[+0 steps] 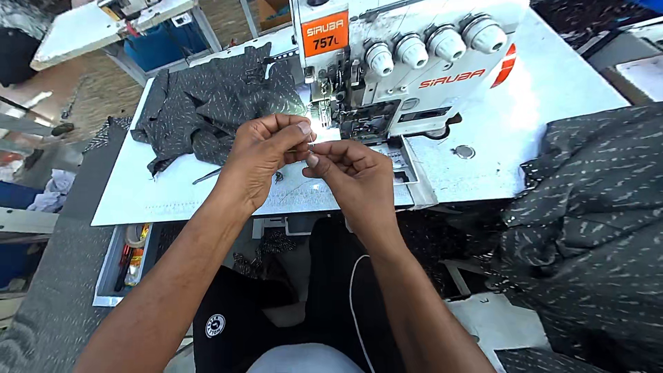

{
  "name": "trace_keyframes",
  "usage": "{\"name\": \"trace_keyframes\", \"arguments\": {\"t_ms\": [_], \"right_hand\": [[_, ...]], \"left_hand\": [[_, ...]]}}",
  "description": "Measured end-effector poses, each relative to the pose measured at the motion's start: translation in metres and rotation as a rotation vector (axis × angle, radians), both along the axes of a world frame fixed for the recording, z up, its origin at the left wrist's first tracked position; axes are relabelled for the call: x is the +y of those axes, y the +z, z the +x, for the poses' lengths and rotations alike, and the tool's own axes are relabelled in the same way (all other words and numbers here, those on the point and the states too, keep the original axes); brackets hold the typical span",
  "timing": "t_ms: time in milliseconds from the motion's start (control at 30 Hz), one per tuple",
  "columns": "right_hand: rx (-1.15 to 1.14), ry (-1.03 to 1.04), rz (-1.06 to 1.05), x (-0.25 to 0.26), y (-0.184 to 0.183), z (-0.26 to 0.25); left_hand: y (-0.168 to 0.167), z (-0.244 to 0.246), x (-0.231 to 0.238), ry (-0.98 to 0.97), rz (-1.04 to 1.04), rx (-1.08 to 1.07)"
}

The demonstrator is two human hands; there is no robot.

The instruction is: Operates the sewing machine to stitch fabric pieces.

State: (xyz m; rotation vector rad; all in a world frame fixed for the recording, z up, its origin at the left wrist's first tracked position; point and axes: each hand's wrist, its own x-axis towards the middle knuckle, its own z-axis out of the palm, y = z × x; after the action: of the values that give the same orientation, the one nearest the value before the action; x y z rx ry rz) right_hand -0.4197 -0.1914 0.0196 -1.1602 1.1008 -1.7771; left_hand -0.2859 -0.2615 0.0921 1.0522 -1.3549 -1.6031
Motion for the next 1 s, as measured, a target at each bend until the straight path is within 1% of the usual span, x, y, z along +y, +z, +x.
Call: {"name": "trace_keyframes", "arguments": {"t_ms": [133, 333, 633, 900, 1000], "right_hand": [[-0.126, 0.061, -0.018, -0.003, -0.003, 0.004], [-0.215, 0.093, -0.011, -0.004, -0.005, 0.009], [-0.28, 0.114, -0.004, -0.003, -0.006, 0.014], [-0.364, 0.152, 0.007, -0.001, -0.007, 0.015], [-0.372, 0.159, 0.008, -0.001, -0.008, 0.015]], "left_hand": [[-0.001, 0.0, 0.001, 0.0, -0.003, -0.016], [-0.001, 0.003, 0.001, -0.004, -0.009, -0.022], [-0.002, 0.006, 0.002, -0.01, -0.014, -0.043], [-0.004, 0.006, 0.004, -0.019, -0.103, -0.099], [-0.004, 0.007, 0.004, -0.02, -0.104, -0.101]]}}
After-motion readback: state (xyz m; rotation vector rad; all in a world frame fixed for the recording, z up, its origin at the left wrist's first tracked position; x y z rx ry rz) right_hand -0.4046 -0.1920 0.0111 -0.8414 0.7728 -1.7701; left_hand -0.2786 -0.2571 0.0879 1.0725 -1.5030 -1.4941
